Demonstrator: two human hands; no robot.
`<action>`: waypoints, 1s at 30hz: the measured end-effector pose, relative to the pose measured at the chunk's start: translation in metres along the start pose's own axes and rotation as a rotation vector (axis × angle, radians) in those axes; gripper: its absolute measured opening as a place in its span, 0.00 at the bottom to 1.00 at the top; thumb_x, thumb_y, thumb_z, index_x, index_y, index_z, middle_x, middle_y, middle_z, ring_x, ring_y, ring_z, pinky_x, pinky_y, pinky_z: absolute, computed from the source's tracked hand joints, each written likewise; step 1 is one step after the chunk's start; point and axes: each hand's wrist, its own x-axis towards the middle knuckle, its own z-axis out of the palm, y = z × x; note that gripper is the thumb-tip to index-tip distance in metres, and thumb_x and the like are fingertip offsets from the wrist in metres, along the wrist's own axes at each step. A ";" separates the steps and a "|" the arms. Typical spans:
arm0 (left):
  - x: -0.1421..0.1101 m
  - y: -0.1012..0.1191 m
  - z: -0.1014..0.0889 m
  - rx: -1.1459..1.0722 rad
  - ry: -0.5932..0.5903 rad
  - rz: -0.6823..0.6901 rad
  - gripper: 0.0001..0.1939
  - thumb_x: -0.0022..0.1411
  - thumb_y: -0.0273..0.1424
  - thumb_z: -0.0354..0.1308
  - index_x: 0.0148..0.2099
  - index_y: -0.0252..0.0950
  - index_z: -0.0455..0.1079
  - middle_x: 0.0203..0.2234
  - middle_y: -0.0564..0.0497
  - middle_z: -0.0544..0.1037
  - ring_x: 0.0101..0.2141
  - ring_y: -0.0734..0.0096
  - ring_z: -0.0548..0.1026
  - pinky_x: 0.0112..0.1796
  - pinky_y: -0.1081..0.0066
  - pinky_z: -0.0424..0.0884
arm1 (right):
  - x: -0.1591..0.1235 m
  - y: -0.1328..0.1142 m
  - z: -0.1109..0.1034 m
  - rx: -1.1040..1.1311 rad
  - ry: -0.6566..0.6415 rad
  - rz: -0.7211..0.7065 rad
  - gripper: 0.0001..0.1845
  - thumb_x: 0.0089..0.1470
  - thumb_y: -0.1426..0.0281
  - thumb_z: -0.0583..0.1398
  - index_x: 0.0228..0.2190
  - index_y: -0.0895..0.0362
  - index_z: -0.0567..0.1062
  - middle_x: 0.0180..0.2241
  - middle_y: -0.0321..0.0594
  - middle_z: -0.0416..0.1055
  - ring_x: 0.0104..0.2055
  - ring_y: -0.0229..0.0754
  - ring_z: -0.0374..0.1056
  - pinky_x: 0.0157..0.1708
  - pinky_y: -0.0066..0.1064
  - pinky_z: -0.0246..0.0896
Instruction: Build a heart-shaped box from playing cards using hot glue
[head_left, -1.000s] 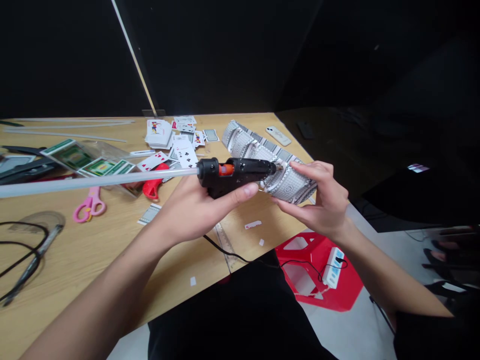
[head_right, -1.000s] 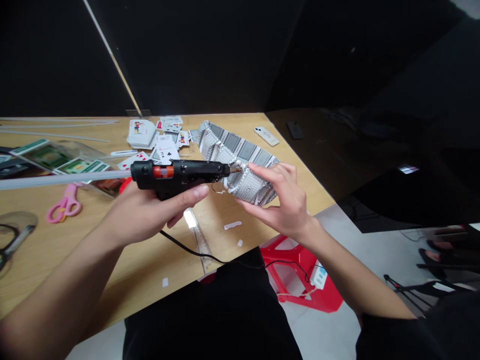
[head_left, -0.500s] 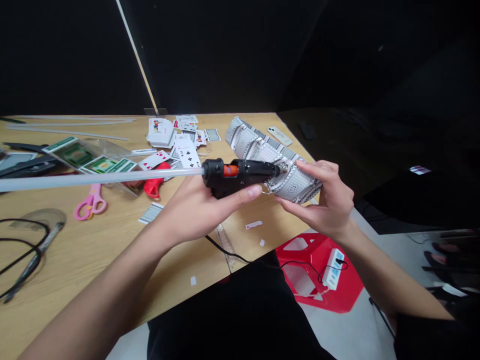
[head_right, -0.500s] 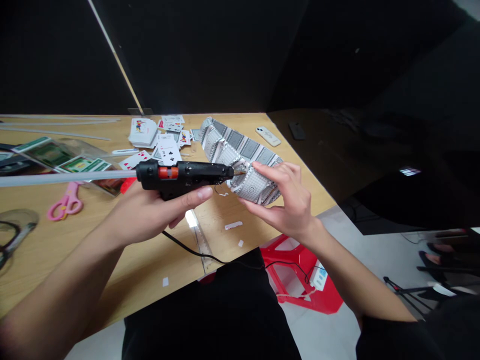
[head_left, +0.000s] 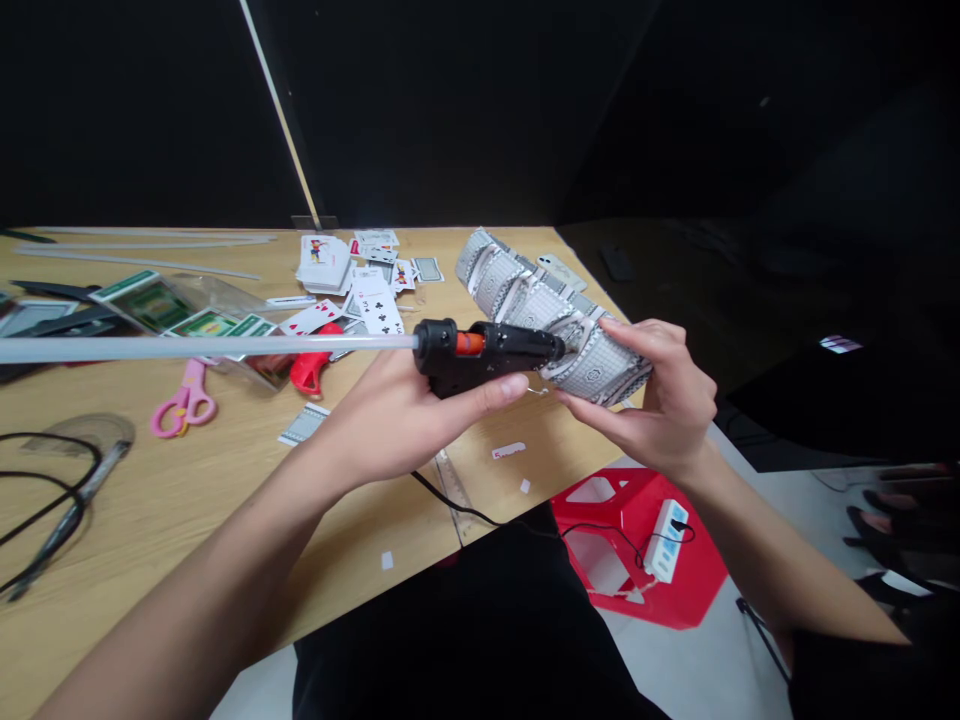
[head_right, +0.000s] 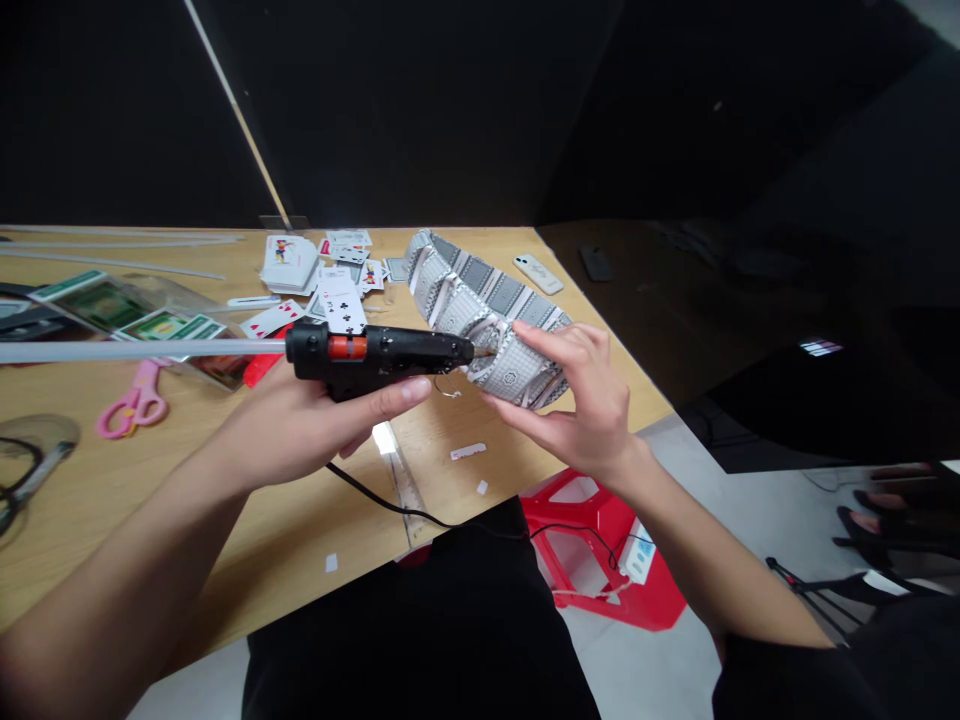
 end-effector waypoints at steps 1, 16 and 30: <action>0.000 0.000 -0.001 0.009 -0.004 0.003 0.22 0.69 0.56 0.63 0.44 0.44 0.84 0.22 0.53 0.77 0.35 0.58 0.82 0.38 0.66 0.76 | 0.000 0.000 0.000 -0.001 -0.001 0.000 0.46 0.53 0.63 0.78 0.69 0.43 0.70 0.47 0.42 0.82 0.44 0.55 0.78 0.44 0.51 0.76; 0.004 -0.003 -0.020 0.104 -0.155 0.023 0.21 0.69 0.56 0.63 0.43 0.46 0.85 0.18 0.54 0.72 0.35 0.56 0.83 0.37 0.68 0.77 | -0.002 0.005 -0.004 -0.022 -0.035 -0.005 0.46 0.54 0.64 0.78 0.69 0.39 0.69 0.49 0.40 0.83 0.45 0.55 0.78 0.46 0.52 0.75; 0.001 -0.005 -0.026 0.121 -0.134 0.007 0.20 0.66 0.56 0.66 0.41 0.47 0.85 0.19 0.53 0.71 0.38 0.55 0.82 0.38 0.67 0.75 | 0.001 0.002 -0.004 -0.014 -0.026 -0.016 0.47 0.52 0.66 0.79 0.69 0.40 0.70 0.48 0.41 0.83 0.44 0.55 0.79 0.45 0.52 0.76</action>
